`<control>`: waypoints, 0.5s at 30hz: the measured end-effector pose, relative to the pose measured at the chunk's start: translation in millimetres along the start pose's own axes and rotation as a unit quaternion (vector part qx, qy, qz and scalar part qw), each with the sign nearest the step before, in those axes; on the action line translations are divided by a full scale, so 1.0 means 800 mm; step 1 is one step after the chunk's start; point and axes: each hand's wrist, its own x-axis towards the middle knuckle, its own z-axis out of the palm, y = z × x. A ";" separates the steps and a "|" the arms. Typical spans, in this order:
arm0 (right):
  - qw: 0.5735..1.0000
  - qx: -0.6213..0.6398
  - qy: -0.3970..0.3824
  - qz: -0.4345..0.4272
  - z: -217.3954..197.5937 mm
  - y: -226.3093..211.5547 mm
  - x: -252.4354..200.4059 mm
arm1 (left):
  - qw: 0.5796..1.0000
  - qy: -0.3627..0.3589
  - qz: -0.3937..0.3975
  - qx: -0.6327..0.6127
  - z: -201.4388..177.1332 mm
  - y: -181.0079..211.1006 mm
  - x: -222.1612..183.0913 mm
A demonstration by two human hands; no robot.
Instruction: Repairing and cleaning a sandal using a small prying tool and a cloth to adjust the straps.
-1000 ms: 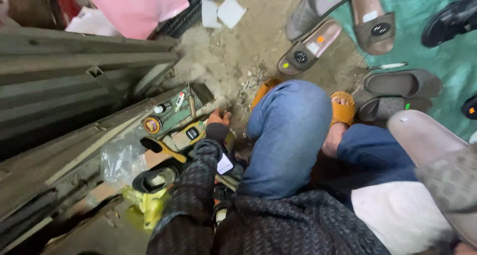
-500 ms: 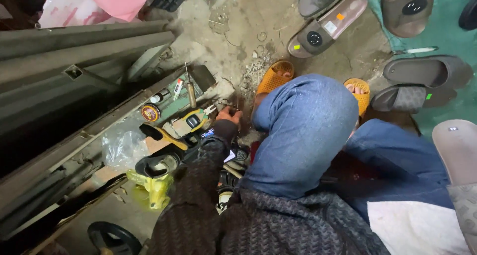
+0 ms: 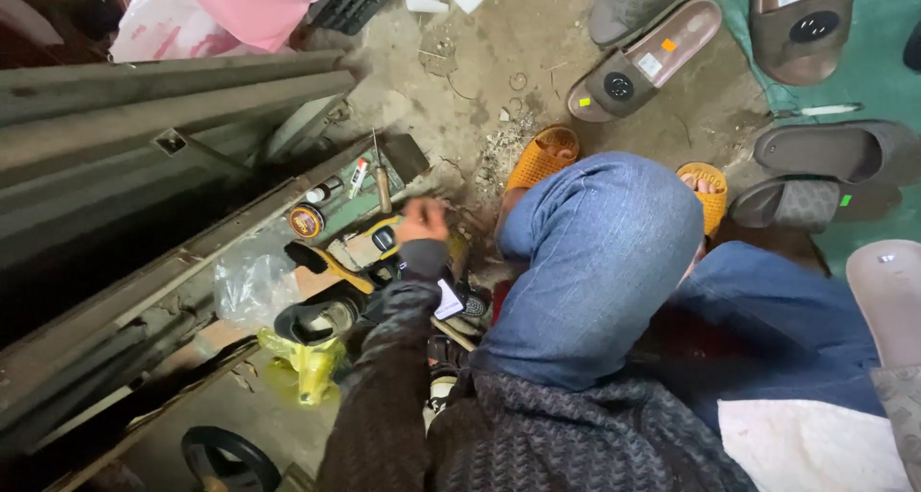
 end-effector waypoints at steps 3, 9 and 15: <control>1.000 0.019 -0.004 0.018 0.056 -0.051 0.019 | 0.991 0.129 0.019 0.022 -0.072 0.000 0.053; 0.995 -0.011 0.057 0.082 0.065 -0.175 0.045 | 0.973 -0.160 -0.056 0.158 -0.056 -0.108 0.197; 0.953 -0.117 0.196 0.198 -0.016 -0.304 0.071 | 0.953 -0.067 0.062 0.290 -0.080 -0.148 0.166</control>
